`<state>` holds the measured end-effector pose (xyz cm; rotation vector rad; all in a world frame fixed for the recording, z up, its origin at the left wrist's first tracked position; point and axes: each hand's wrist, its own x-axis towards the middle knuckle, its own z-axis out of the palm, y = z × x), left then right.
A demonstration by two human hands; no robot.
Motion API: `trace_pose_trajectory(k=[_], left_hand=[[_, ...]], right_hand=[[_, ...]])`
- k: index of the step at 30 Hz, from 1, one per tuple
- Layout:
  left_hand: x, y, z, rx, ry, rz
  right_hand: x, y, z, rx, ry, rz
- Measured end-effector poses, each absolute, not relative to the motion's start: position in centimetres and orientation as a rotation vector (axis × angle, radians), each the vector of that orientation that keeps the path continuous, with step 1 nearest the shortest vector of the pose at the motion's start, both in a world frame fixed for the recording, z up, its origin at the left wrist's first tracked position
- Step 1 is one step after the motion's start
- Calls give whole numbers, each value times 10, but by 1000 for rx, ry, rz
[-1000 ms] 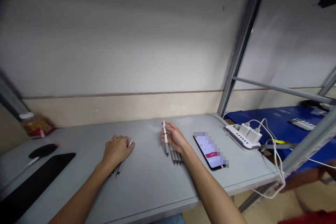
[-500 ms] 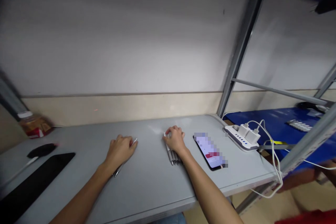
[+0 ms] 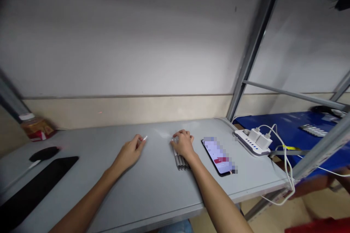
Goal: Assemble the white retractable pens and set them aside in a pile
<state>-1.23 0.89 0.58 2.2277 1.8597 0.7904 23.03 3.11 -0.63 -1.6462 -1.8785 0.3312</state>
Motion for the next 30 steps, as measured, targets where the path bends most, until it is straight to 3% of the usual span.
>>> trace_pose_trajectory(k=[10,17,22,30], left_hand=[[-9,11,5,2141,1516,957],[-7,10,0,2372,1341,988],[2,0,8,2520,1270,864],[6,0,7,2519,1284,956]], right_hand=[[230,30,-4,-1687,-1925,364],[226,25,1,-1405,-1876,332],[217,17,8,-1033,-1967,520],[209,15,7,-1072,-1967,695]])
